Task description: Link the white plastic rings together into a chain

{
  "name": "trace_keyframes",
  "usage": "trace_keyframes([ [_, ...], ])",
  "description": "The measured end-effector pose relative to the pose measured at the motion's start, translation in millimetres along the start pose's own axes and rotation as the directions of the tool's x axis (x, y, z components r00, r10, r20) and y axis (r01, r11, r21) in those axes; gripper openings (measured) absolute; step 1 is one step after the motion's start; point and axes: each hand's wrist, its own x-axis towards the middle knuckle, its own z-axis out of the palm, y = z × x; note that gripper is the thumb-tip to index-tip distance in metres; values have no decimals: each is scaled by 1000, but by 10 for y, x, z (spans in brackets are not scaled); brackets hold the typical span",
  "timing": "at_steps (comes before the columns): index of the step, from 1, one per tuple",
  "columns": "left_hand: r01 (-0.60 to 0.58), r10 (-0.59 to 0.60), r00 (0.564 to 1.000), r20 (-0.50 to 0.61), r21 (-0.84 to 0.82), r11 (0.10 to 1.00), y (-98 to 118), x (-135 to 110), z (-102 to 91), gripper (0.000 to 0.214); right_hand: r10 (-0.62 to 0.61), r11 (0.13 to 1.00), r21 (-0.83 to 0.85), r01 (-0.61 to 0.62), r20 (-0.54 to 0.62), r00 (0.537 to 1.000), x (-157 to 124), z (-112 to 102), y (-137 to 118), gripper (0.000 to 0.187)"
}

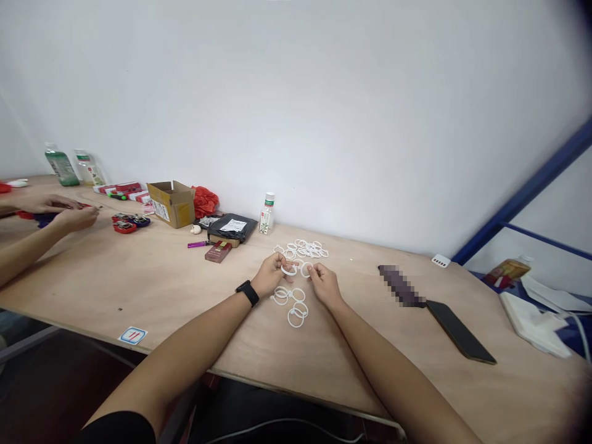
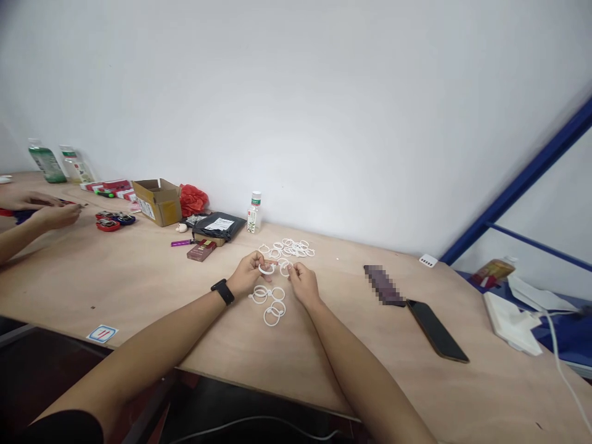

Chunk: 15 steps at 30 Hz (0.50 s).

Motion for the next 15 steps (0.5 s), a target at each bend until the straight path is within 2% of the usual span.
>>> trace_keyframes([
  [2,-30,37,997,-72,98,995,5,9,-47,30,26,999,34,-24,-37,999,25,-29,51,41],
  [4,-7,49,990,-131,306,952,14,11,-106,23,64,995,81,-58,-68,996,51,-53,110,43],
  [7,88,22,987,-160,642,762,27,20,-201,19,107,987,131,-97,-74,992,82,-57,182,44],
  [9,123,17,984,-175,756,643,21,35,-255,20,110,985,139,-100,-67,992,92,-40,209,43],
  [11,132,26,983,-182,797,590,-2,52,-295,20,106,985,145,-95,-68,992,97,-15,227,40],
  [15,89,-13,995,-101,798,596,-70,59,-319,67,62,992,112,-51,-95,994,96,16,252,36],
])
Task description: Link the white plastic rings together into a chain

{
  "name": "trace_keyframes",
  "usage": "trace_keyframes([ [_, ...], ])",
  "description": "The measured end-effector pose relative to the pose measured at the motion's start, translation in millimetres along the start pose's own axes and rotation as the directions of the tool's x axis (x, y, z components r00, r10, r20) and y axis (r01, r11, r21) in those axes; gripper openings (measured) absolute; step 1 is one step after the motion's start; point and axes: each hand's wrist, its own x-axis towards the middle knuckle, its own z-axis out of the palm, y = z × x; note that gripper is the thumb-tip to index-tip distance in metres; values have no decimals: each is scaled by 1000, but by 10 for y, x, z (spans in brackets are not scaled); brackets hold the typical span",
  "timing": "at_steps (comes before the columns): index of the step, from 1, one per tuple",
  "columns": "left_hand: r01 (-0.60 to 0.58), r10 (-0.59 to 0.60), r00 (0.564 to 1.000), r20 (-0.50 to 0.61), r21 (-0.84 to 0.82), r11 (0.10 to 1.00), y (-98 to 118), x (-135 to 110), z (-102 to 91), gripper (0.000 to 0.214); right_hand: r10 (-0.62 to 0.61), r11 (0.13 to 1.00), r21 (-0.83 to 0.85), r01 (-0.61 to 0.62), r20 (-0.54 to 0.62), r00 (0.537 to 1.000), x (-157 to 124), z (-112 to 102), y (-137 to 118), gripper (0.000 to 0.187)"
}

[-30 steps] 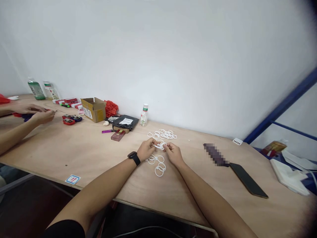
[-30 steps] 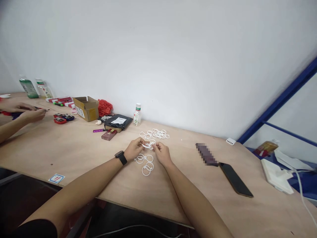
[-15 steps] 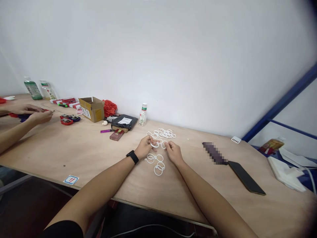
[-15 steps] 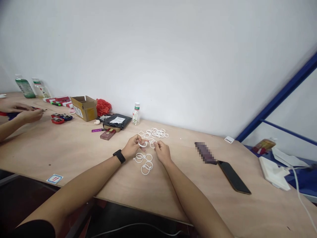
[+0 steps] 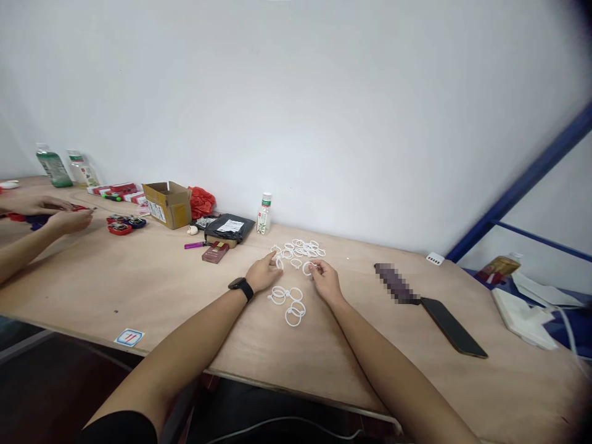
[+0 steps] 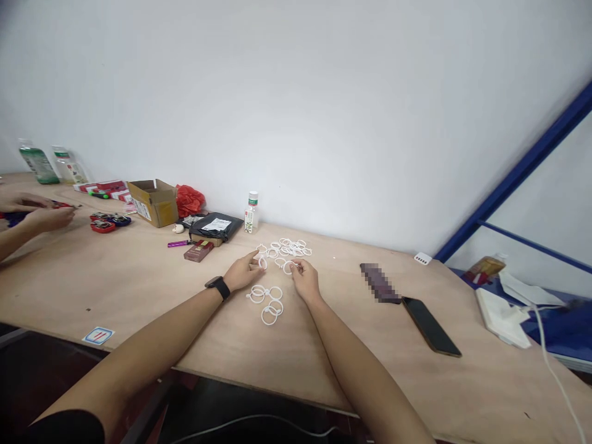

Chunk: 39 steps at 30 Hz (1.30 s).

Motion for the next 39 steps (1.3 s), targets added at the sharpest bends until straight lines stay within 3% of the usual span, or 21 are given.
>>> trace_keyframes([
  [2,-28,28,998,51,-18,999,2,-16,30,77,-64,997,-46,64,7,998,-5,1,-2,37],
  [7,-120,118,990,73,30,992,86,-82,76,66,-226,967,-103,235,87,970,-37,9,-72,35],
  [15,-144,115,980,164,180,973,120,-101,67,49,-237,955,-129,265,201,951,-82,15,-156,27],
  [24,-224,224,974,35,-2,975,72,-53,94,34,-305,905,-184,385,352,885,-122,21,-288,24],
  [30,-270,272,962,32,-53,961,89,-82,94,32,-255,913,-231,335,316,914,-163,64,-318,19],
  [34,-362,370,926,81,-100,927,168,-138,42,35,-229,929,-224,295,281,932,-153,51,-302,20],
  [39,-374,390,915,103,-145,916,251,-149,-4,27,-251,930,-196,311,281,926,-150,24,-297,23],
])
